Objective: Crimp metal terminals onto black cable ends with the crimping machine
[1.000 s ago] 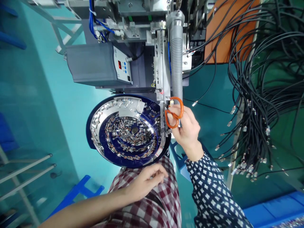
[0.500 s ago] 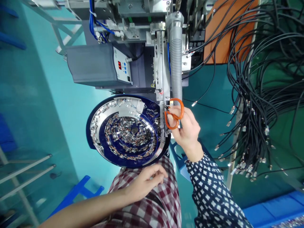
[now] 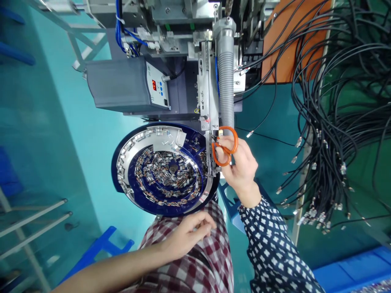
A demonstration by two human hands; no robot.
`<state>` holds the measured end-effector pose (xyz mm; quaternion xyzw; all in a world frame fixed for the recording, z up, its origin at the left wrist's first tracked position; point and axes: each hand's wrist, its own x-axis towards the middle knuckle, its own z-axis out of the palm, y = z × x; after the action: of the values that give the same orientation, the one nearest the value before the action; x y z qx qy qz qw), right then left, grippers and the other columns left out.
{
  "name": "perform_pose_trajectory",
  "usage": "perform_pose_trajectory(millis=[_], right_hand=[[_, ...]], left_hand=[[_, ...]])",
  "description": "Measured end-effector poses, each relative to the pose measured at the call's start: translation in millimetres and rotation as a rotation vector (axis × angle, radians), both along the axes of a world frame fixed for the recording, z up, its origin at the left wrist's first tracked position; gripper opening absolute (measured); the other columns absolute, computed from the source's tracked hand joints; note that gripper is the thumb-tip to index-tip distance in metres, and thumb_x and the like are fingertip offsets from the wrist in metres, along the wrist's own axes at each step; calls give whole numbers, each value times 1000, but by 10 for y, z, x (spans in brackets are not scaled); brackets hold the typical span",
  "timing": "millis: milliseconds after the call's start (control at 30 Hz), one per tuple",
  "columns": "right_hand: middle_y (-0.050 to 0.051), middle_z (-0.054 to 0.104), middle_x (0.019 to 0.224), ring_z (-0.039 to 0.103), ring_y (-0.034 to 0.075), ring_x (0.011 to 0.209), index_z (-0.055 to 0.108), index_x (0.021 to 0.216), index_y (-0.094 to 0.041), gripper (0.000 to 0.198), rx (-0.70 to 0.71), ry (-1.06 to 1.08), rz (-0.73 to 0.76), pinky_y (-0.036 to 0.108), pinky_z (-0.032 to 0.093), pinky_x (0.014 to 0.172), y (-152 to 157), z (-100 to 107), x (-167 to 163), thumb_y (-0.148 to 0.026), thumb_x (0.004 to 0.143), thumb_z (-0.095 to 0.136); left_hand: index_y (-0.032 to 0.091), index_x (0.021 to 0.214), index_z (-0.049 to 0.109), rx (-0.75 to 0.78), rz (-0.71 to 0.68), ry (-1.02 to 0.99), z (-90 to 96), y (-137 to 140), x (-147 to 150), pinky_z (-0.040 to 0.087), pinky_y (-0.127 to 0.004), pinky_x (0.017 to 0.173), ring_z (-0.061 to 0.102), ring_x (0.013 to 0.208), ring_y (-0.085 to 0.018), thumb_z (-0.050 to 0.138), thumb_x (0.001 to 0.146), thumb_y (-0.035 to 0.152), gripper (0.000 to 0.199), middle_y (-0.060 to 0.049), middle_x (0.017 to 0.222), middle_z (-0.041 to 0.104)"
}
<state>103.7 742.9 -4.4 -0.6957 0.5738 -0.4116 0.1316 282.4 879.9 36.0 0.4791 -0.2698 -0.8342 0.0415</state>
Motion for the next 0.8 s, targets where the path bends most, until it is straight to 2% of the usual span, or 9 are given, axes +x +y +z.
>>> perform_pose_trajectory(millis=[633, 733, 800], right_hand=[[6, 74, 99, 72, 23, 91, 68, 108, -23, 21, -16, 4, -10, 39, 61, 81, -23, 16, -31, -19, 87, 66], [6, 74, 99, 72, 24, 90, 68, 107, -23, 20, -3, 7, -12, 40, 61, 80, -6, 18, -36, -19, 87, 66], [6, 74, 100, 72, 24, 90, 68, 107, -23, 20, 3, -7, -22, 41, 61, 80, 8, 25, -49, -20, 87, 65]], left_hand=[[15, 92, 68, -7, -16, -7, -3, 4, -10, 39, -23, 67, 55, 72, -12, 54, 92, 29, 19, -1, 79, 63], [14, 90, 68, 124, -19, 2, -75, 192, 48, 37, -24, 62, 52, 64, -12, 58, 89, 35, 23, -2, 75, 63], [13, 88, 66, 368, 52, 19, -169, 412, 119, 35, -25, 57, 50, 54, -11, 65, 82, 40, 27, -2, 69, 63]])
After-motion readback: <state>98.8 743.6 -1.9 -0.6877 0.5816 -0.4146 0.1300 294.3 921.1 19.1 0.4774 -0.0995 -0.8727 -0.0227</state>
